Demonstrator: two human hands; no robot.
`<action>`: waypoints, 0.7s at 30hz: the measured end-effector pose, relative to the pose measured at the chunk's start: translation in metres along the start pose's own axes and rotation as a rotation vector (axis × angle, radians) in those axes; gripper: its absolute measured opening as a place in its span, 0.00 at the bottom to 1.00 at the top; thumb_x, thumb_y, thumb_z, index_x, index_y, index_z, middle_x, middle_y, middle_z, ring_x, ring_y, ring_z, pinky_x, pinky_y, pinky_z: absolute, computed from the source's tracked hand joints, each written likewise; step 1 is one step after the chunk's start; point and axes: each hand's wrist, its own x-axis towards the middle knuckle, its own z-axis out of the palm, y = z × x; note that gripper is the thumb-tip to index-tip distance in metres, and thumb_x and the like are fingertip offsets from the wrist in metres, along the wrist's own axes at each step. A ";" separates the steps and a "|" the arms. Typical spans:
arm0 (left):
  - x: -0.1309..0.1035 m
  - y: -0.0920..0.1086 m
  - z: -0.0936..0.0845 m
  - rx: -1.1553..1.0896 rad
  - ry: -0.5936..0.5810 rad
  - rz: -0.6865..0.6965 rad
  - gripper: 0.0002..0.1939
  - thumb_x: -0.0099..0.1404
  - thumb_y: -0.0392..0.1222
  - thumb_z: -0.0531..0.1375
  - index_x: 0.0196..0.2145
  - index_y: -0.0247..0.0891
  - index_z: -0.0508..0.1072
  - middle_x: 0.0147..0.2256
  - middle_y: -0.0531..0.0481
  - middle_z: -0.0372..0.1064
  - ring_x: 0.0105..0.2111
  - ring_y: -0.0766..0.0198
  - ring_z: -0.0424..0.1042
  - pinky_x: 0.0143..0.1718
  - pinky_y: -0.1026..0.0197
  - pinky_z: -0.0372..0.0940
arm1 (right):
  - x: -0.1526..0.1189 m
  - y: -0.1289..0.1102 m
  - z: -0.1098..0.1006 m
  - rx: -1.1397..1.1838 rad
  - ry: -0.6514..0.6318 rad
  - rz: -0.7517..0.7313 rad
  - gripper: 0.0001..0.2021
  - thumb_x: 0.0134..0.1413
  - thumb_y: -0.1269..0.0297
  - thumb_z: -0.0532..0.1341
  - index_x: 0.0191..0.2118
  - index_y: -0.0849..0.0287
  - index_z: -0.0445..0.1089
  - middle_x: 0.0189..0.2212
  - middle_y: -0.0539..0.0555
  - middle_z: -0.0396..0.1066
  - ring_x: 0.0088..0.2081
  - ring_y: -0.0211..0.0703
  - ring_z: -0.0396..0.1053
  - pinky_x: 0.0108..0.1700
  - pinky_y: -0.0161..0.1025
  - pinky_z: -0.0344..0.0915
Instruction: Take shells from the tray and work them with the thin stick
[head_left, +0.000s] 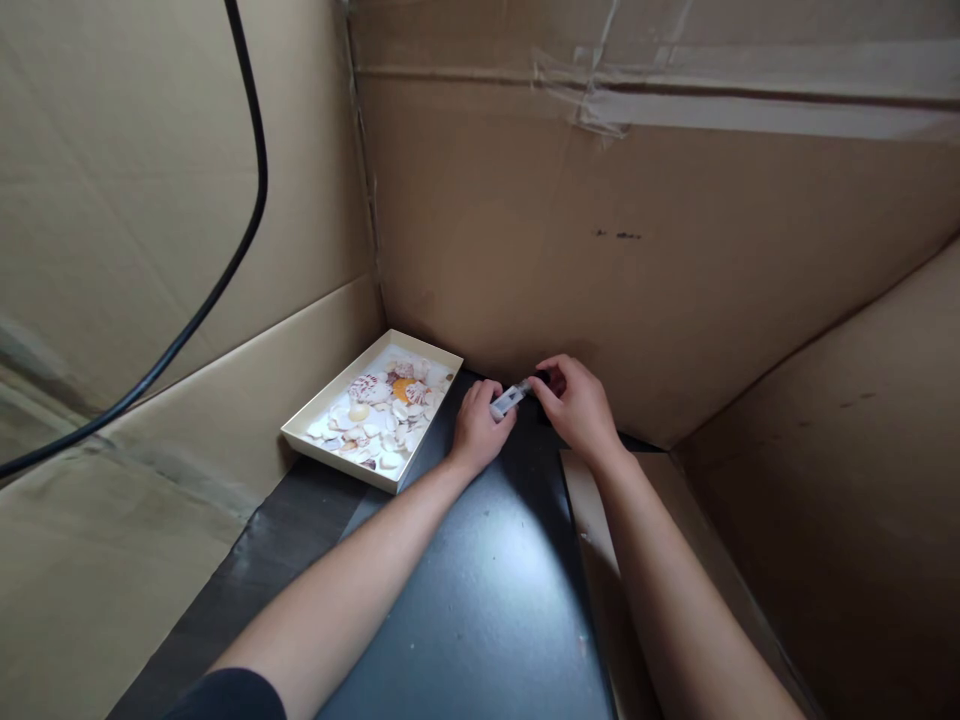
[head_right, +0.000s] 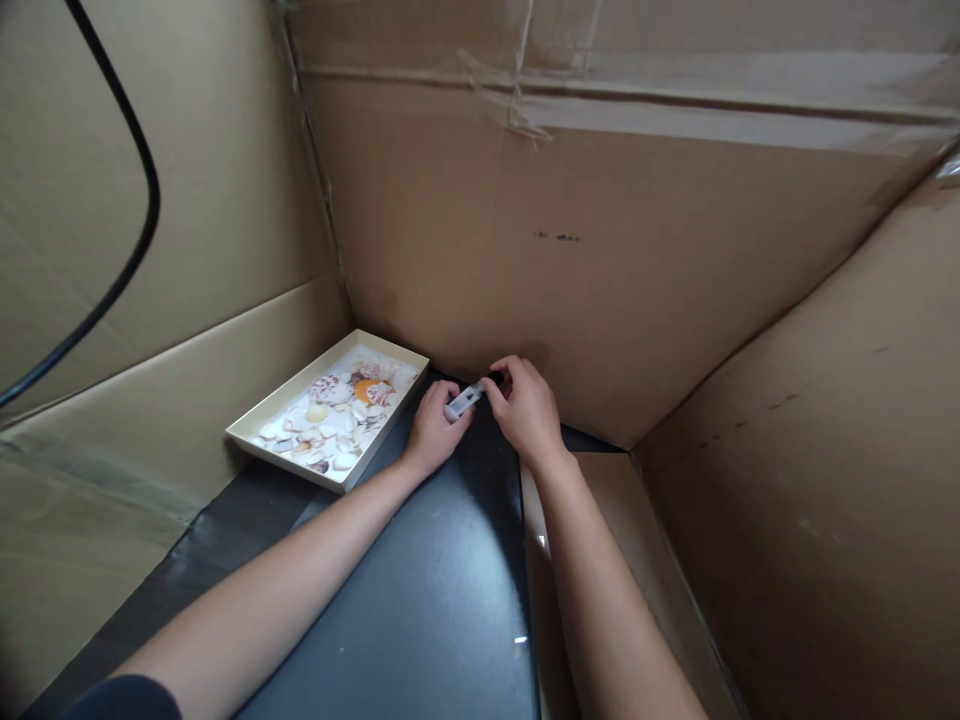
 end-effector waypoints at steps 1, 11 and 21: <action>0.000 0.000 0.000 -0.017 -0.007 0.001 0.07 0.58 0.36 0.59 0.34 0.40 0.63 0.33 0.52 0.64 0.35 0.63 0.64 0.36 0.63 0.57 | 0.000 -0.001 -0.001 -0.001 0.000 -0.007 0.08 0.53 0.62 0.59 0.38 0.57 0.69 0.30 0.52 0.67 0.29 0.40 0.64 0.34 0.37 0.60; -0.001 -0.001 0.002 -0.069 -0.028 -0.005 0.07 0.58 0.37 0.59 0.34 0.39 0.63 0.31 0.54 0.63 0.32 0.66 0.63 0.33 0.64 0.55 | -0.002 -0.009 0.000 0.057 -0.010 -0.048 0.11 0.54 0.66 0.57 0.44 0.56 0.70 0.36 0.54 0.68 0.29 0.38 0.66 0.35 0.37 0.63; -0.001 -0.002 0.004 -0.039 0.002 0.004 0.07 0.58 0.35 0.58 0.32 0.39 0.61 0.30 0.54 0.62 0.31 0.66 0.61 0.32 0.64 0.54 | -0.002 -0.013 0.001 0.074 -0.049 -0.046 0.12 0.53 0.69 0.56 0.43 0.56 0.70 0.38 0.54 0.68 0.29 0.38 0.66 0.36 0.38 0.64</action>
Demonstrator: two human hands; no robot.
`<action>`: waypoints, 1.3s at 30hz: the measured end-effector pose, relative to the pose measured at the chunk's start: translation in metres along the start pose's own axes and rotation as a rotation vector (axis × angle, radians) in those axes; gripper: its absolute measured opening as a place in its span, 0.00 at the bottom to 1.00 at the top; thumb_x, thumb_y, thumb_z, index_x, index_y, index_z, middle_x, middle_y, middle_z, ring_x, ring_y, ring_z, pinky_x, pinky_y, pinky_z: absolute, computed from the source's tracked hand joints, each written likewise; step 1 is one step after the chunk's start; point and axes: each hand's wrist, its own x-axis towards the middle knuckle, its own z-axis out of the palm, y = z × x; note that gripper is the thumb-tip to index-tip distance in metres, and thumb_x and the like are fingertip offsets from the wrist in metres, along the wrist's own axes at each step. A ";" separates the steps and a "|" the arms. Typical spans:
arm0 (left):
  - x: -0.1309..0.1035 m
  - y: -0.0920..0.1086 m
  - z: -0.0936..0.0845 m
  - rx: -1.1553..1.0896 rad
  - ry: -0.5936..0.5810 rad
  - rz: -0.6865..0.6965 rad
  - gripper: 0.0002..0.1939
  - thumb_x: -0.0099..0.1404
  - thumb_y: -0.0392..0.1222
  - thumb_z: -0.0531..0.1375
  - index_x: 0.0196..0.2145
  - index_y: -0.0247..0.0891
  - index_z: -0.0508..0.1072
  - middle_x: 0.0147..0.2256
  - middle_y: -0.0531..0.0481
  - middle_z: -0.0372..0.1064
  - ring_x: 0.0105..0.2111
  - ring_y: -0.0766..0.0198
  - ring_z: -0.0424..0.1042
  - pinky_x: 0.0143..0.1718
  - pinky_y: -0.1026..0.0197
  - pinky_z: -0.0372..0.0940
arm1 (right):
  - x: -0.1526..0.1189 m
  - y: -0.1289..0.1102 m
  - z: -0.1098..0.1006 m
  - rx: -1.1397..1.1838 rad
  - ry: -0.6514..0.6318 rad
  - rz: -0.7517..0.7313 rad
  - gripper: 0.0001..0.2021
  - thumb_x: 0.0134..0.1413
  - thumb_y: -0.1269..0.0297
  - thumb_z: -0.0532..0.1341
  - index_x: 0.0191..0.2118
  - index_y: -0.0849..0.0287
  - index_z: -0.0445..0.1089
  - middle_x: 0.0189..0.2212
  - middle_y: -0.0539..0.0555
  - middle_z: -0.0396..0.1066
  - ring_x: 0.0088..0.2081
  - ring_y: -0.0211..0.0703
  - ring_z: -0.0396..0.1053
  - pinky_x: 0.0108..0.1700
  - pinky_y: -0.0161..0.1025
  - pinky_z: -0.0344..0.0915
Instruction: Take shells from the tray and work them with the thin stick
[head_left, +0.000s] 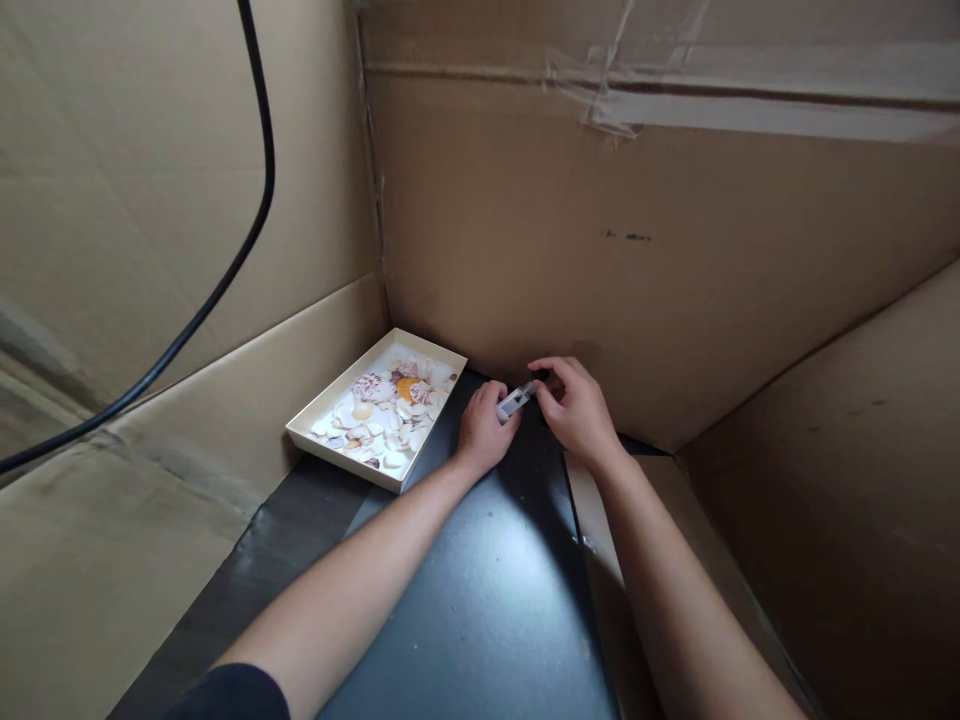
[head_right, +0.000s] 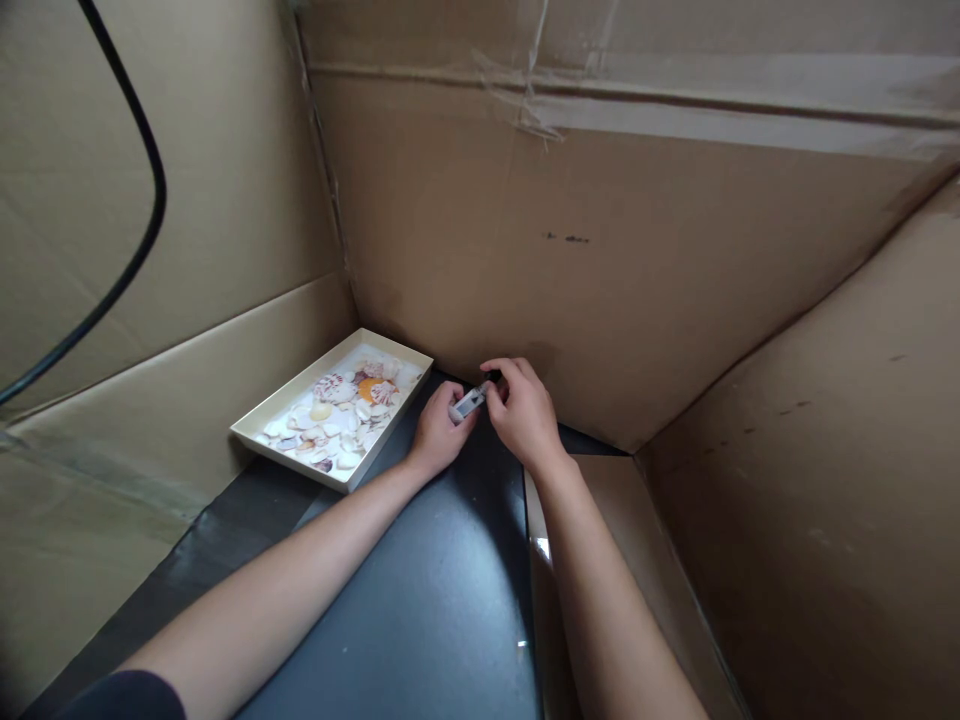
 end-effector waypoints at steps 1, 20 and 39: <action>0.000 0.000 0.000 0.000 0.001 0.001 0.07 0.58 0.35 0.58 0.32 0.39 0.60 0.30 0.54 0.61 0.31 0.66 0.61 0.32 0.64 0.54 | 0.000 0.000 0.000 0.004 0.000 0.003 0.12 0.53 0.69 0.56 0.43 0.56 0.70 0.38 0.54 0.68 0.29 0.38 0.66 0.35 0.38 0.64; -0.002 0.003 -0.003 -0.007 -0.045 -0.015 0.07 0.59 0.37 0.58 0.32 0.40 0.60 0.29 0.55 0.60 0.30 0.67 0.60 0.31 0.65 0.54 | 0.000 0.004 0.000 0.003 -0.031 0.036 0.11 0.53 0.64 0.58 0.42 0.57 0.72 0.34 0.54 0.68 0.29 0.39 0.65 0.35 0.38 0.63; -0.002 0.002 -0.002 -0.002 -0.038 -0.023 0.07 0.58 0.37 0.58 0.32 0.39 0.60 0.29 0.55 0.61 0.30 0.67 0.61 0.32 0.65 0.54 | 0.000 0.002 0.000 -0.088 -0.056 0.065 0.10 0.53 0.64 0.59 0.41 0.55 0.73 0.32 0.53 0.67 0.29 0.40 0.66 0.35 0.38 0.62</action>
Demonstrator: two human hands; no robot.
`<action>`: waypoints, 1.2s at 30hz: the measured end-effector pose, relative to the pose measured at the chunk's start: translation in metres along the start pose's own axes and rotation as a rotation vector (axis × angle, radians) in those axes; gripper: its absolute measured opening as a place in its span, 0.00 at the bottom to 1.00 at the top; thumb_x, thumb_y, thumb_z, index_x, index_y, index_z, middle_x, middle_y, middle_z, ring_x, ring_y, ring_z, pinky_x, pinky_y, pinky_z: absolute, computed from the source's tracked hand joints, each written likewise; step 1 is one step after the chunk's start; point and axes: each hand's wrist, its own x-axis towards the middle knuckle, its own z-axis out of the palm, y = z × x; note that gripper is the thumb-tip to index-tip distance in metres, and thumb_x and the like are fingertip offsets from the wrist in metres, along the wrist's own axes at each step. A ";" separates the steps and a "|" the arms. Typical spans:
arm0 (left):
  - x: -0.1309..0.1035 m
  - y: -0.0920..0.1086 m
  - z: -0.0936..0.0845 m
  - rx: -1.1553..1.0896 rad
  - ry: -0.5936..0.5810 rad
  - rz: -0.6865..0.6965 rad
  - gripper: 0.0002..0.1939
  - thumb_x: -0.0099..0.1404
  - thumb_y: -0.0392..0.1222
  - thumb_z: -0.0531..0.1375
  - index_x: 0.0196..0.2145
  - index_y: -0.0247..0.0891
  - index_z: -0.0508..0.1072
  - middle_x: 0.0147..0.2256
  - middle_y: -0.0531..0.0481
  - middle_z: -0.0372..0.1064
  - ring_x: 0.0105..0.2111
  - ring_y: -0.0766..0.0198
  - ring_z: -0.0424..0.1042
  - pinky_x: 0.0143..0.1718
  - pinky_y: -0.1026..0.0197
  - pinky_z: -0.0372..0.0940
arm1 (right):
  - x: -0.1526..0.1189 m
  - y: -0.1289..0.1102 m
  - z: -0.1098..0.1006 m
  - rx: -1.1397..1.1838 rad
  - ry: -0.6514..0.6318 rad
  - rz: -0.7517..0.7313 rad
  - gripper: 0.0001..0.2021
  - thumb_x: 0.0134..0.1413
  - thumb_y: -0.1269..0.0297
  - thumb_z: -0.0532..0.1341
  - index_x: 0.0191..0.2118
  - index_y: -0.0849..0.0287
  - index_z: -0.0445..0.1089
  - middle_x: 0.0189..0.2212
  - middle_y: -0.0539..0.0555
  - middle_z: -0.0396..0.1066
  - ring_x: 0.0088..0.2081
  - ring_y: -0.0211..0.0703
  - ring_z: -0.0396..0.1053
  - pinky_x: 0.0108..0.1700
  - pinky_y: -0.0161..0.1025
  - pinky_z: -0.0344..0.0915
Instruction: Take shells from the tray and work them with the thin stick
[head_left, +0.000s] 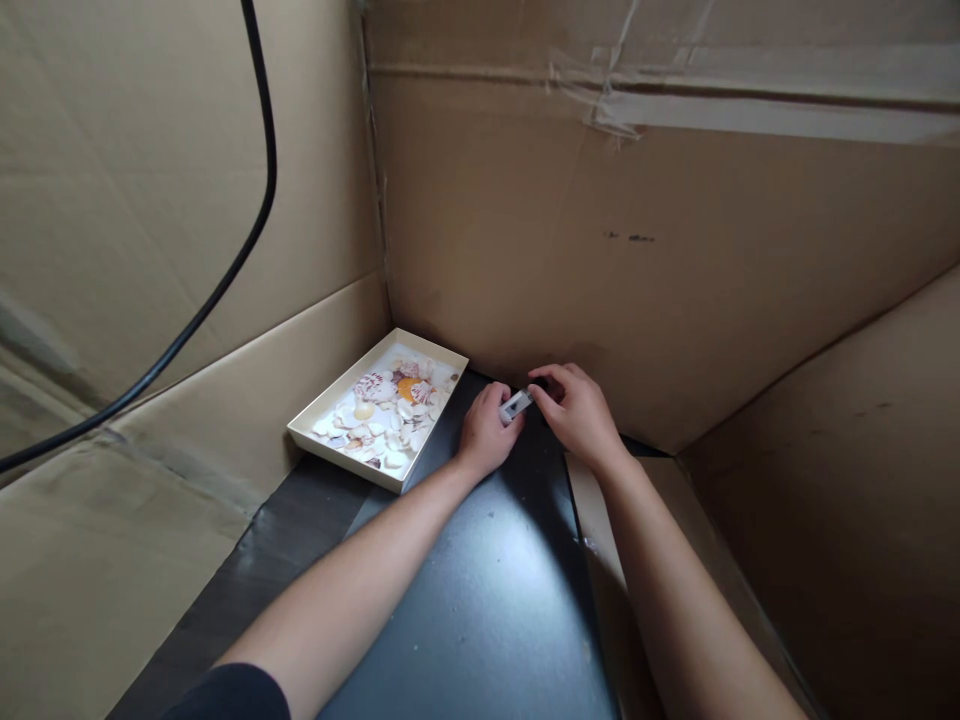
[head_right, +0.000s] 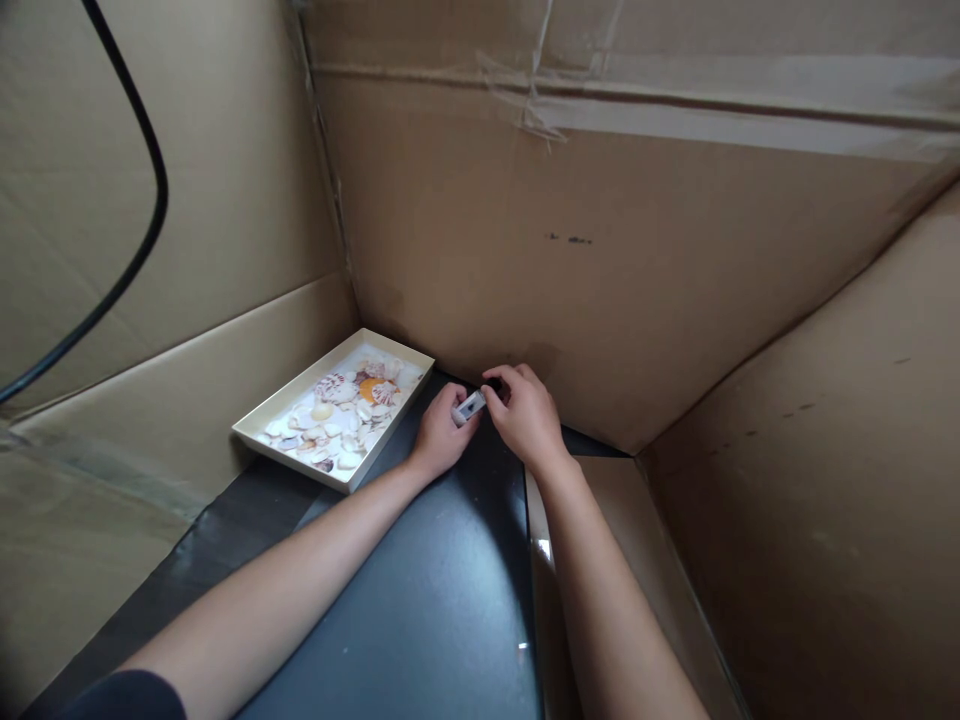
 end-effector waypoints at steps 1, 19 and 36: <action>0.000 0.000 0.000 -0.002 0.002 -0.003 0.07 0.58 0.37 0.58 0.32 0.39 0.60 0.29 0.55 0.61 0.30 0.67 0.61 0.32 0.65 0.54 | 0.000 0.000 0.000 -0.019 0.006 0.003 0.10 0.53 0.63 0.59 0.40 0.56 0.73 0.31 0.53 0.67 0.29 0.40 0.66 0.35 0.38 0.62; 0.001 -0.001 0.000 -0.047 0.023 -0.004 0.08 0.56 0.33 0.58 0.32 0.39 0.60 0.31 0.55 0.60 0.31 0.67 0.61 0.32 0.65 0.54 | -0.001 -0.005 0.000 -0.018 0.014 0.075 0.09 0.53 0.57 0.58 0.31 0.57 0.67 0.21 0.49 0.65 0.23 0.38 0.61 0.27 0.34 0.53; 0.001 0.001 0.000 -0.034 0.010 -0.012 0.06 0.58 0.35 0.57 0.33 0.40 0.61 0.32 0.54 0.61 0.33 0.67 0.62 0.34 0.65 0.55 | 0.002 0.005 -0.002 0.014 -0.075 0.043 0.08 0.56 0.60 0.55 0.37 0.56 0.68 0.28 0.51 0.67 0.30 0.42 0.65 0.33 0.37 0.58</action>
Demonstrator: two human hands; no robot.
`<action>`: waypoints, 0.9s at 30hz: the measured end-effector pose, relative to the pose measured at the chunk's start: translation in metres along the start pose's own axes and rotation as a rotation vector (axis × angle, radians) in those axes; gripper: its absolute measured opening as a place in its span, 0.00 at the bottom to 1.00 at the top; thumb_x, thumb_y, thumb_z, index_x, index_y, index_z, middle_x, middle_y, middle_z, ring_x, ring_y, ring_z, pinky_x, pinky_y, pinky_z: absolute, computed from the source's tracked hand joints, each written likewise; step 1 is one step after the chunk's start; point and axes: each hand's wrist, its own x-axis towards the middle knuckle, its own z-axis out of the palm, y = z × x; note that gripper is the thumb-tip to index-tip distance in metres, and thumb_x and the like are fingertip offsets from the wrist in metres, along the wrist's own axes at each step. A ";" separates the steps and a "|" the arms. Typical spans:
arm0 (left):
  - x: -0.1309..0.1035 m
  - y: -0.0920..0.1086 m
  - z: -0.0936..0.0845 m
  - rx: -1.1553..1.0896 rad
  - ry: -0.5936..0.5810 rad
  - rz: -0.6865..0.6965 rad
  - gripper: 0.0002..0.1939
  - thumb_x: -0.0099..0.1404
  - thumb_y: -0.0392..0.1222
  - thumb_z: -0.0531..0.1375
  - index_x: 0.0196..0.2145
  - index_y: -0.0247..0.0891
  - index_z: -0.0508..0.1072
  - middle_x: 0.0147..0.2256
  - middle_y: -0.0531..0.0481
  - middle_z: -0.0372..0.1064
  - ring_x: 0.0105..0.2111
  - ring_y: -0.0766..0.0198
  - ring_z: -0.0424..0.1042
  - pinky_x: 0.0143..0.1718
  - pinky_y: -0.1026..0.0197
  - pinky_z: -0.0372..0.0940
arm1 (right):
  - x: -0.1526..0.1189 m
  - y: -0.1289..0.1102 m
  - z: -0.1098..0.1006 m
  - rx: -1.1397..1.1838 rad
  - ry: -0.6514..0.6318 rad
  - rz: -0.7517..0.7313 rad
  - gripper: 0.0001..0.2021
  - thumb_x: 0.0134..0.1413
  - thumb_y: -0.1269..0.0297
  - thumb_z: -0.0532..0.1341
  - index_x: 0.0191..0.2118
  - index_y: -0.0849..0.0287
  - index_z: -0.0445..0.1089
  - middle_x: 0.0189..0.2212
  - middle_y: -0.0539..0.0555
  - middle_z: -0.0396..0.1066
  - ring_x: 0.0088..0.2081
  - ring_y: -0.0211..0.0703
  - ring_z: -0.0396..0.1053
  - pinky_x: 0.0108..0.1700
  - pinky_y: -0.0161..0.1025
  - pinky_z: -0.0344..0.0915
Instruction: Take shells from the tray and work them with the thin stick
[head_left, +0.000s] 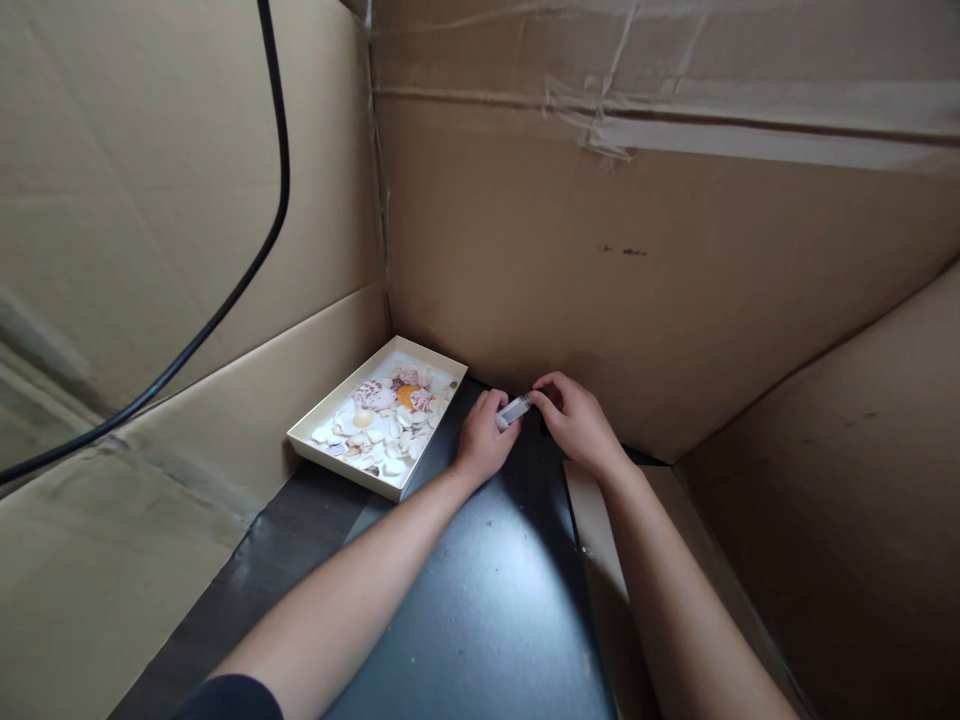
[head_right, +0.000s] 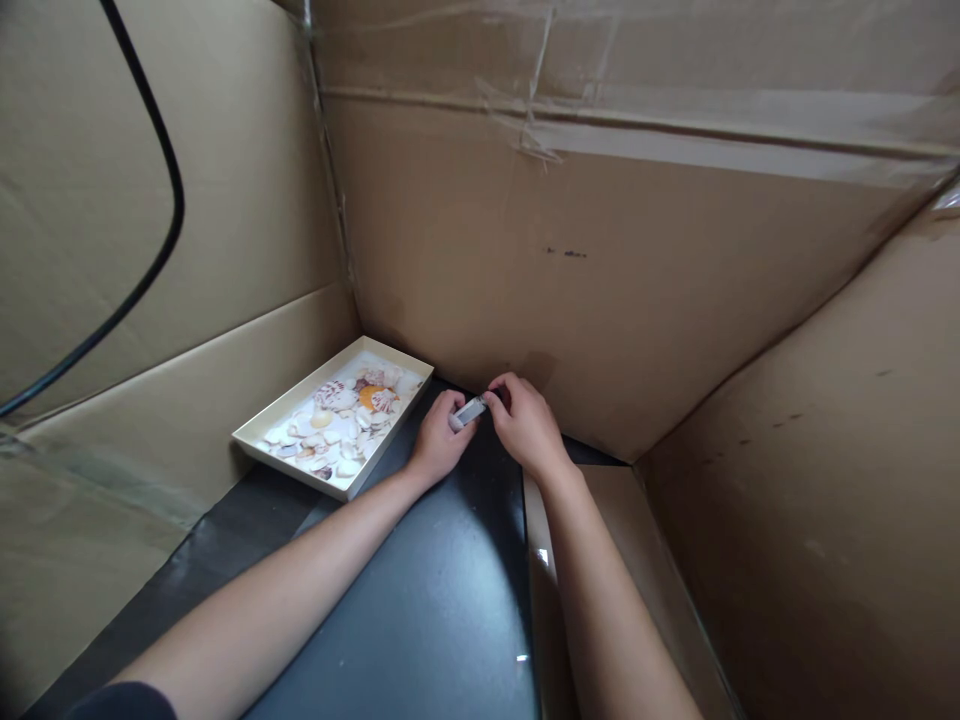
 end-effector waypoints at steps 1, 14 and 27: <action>0.000 0.000 0.000 -0.003 0.001 -0.002 0.06 0.58 0.35 0.57 0.33 0.40 0.61 0.32 0.54 0.60 0.33 0.67 0.62 0.34 0.65 0.55 | 0.000 0.001 0.000 0.006 -0.005 -0.003 0.08 0.56 0.60 0.55 0.38 0.56 0.68 0.28 0.51 0.67 0.31 0.42 0.65 0.34 0.37 0.58; 0.000 -0.002 0.001 -0.014 0.013 -0.013 0.07 0.58 0.35 0.58 0.33 0.39 0.61 0.32 0.54 0.61 0.33 0.67 0.62 0.35 0.65 0.55 | 0.001 0.008 0.002 0.131 -0.013 0.002 0.09 0.49 0.69 0.54 0.39 0.57 0.65 0.35 0.53 0.69 0.34 0.41 0.66 0.37 0.38 0.60; 0.000 -0.002 0.002 -0.040 0.014 -0.004 0.07 0.58 0.35 0.58 0.32 0.39 0.61 0.31 0.55 0.60 0.32 0.67 0.61 0.34 0.66 0.54 | 0.001 0.004 0.000 0.061 0.033 0.019 0.09 0.54 0.59 0.57 0.38 0.57 0.68 0.27 0.50 0.66 0.29 0.40 0.64 0.33 0.36 0.58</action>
